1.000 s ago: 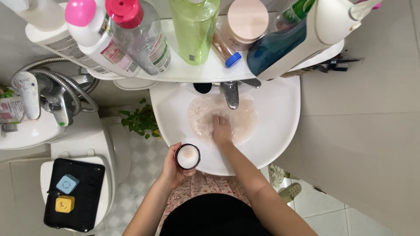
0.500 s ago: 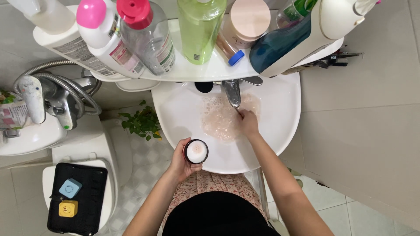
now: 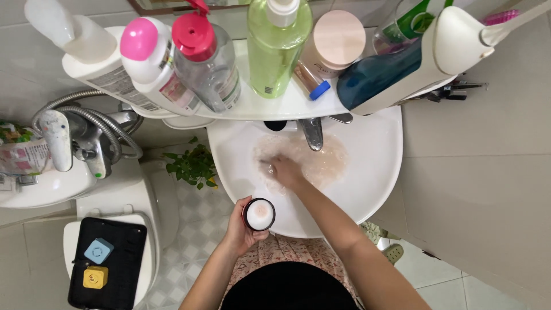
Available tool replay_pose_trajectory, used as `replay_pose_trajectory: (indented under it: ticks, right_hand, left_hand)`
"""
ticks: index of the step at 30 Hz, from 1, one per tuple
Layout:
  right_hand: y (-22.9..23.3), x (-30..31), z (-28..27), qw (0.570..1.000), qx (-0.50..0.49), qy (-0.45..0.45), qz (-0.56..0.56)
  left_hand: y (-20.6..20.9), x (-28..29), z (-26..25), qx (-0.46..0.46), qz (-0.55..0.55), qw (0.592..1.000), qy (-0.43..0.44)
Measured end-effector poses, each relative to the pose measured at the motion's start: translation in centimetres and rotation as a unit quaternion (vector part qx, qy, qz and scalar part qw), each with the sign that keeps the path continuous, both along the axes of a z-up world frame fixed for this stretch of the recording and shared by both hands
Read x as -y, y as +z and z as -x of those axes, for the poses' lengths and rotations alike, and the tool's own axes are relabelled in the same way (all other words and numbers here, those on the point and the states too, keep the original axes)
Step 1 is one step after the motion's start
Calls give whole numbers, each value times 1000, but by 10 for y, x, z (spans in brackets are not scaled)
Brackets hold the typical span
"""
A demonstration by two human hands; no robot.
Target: The person cleans makeup brushes at a bathroom sink. They first dip individual brushes into a small container of white cleaning solution, then rinse them under running water. Later, they gather a large pile of brushes in the sink and scrub them together with soap and water.
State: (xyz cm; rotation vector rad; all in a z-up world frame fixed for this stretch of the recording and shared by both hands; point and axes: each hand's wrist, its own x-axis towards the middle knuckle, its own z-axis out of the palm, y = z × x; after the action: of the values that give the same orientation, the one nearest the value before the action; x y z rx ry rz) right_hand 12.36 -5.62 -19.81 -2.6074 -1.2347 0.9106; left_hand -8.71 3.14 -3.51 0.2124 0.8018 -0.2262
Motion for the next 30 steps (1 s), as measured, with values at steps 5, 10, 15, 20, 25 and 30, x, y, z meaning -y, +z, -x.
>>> replay_pose_trajectory:
  ticks: [5, 10, 15, 20, 25, 30]
  right_hand:
    - [-3, 44, -6, 997, -54, -34, -34]
    - [-42, 101, -40, 993, 11, -115, 17]
    - [3, 94, -51, 966, 46, -251, -33]
    - [-18, 80, -83, 963, 30, -268, -6]
    - [-95, 90, -105, 972, 14, -210, 106]
    - [-119, 103, -90, 934, -22, -356, 22]
  left_hand:
    - [-12, -6, 4, -19, -10, 1000, -10]
    - [-9, -11, -4, -9, -20, 1000, -22]
    - [7, -12, -19, -38, -39, 998, -21]
    - [-4, -8, -24, 13, -34, 999, -16]
    - [6, -6, -26, 1, -20, 1000, -4]
    - [3, 0, -21, 8, -9, 1000, 24]
